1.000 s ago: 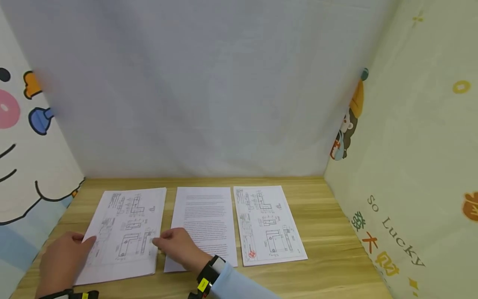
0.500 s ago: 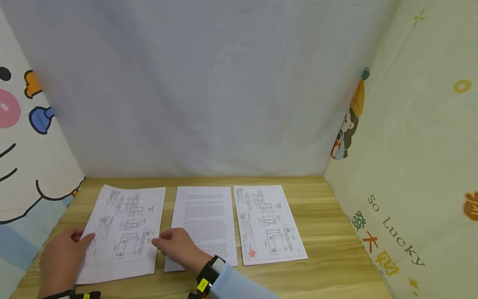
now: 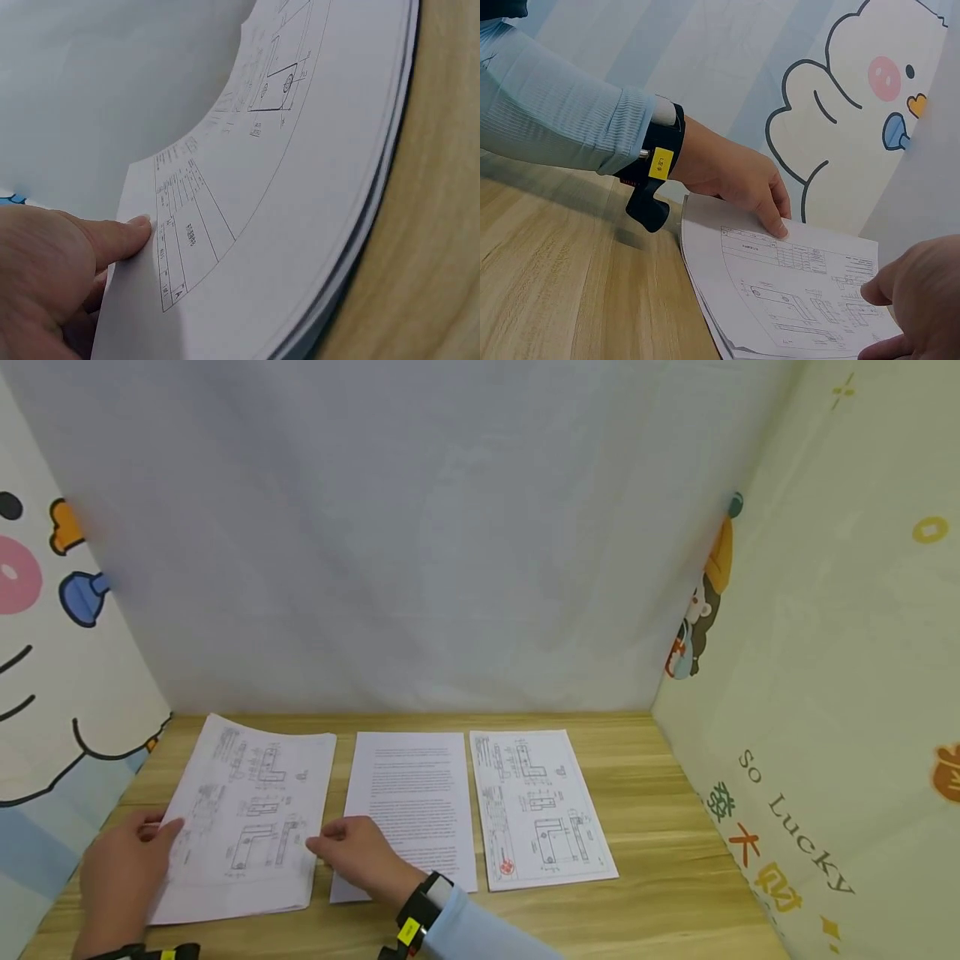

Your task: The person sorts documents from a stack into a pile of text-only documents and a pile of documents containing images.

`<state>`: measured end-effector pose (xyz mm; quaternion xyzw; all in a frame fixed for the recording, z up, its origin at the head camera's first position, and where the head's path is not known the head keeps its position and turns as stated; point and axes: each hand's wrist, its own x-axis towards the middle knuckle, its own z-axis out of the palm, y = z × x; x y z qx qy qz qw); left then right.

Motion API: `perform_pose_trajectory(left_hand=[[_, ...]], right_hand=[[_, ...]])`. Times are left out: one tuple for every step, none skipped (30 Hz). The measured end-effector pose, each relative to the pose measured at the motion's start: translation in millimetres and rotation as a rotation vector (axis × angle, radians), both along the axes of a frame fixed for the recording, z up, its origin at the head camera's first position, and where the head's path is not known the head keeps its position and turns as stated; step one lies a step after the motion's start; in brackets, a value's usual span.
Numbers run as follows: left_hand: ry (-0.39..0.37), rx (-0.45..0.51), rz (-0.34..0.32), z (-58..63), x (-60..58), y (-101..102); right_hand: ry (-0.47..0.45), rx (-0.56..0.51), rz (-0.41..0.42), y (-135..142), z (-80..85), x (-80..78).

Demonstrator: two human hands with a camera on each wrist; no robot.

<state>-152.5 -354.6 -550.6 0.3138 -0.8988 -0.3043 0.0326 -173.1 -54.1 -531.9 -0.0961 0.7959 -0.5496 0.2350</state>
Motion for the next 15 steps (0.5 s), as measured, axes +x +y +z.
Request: perform_pose_trajectory(left_hand=[[0.001,-0.001,0.002,1.1,0.6,0],[0.001,0.002,0.007,2.3,1.2,0],[0.005,0.009,0.014,3.2,1.3,1],[0.011,0.015,0.022,3.5,1.4,1],[0.015,0.025,0.030,3.7,1.5,1],[0.017,0.032,0.038,4.1,1.2,1],[0.023,0.043,0.048,4.1,0.9,1],[0.027,0.050,0.053,4.0,0.5,1],[0.029,0.048,0.053,4.0,0.2,0],[0.029,0.050,0.052,3.9,-0.5,-1],[0.026,0.059,0.049,3.8,-1.4,-2],[0.024,0.068,0.044,3.7,-2.2,-4],[0.022,0.074,0.034,3.2,-2.9,-6],[0.014,0.088,0.025,2.8,-3.3,-8],[0.004,0.112,0.022,2.5,-3.8,-9]], right_hand=[[0.000,0.000,-0.003,0,-0.4,0.0],[0.001,0.003,-0.004,0,-0.6,0.1],[0.002,0.006,-0.003,0,-0.7,0.1],[0.003,0.007,-0.001,0,-1.0,0.1],[0.003,0.011,-0.001,0,-1.2,0.1],[0.002,0.011,-0.001,0,-1.5,0.1],[0.001,0.012,0.000,0,-1.5,0.2],[0.000,0.010,0.001,1,-1.4,0.3],[-0.001,0.007,0.003,1,-1.4,0.4],[-0.004,0.004,0.003,1,-1.4,0.5],[-0.005,0.004,0.002,1,-1.1,0.7],[-0.007,0.005,0.002,1,-0.8,0.9],[-0.006,0.006,0.002,1,-0.5,1.1],[-0.006,0.008,0.000,1,-0.3,1.2],[-0.005,0.010,-0.002,1,-0.1,1.4]])
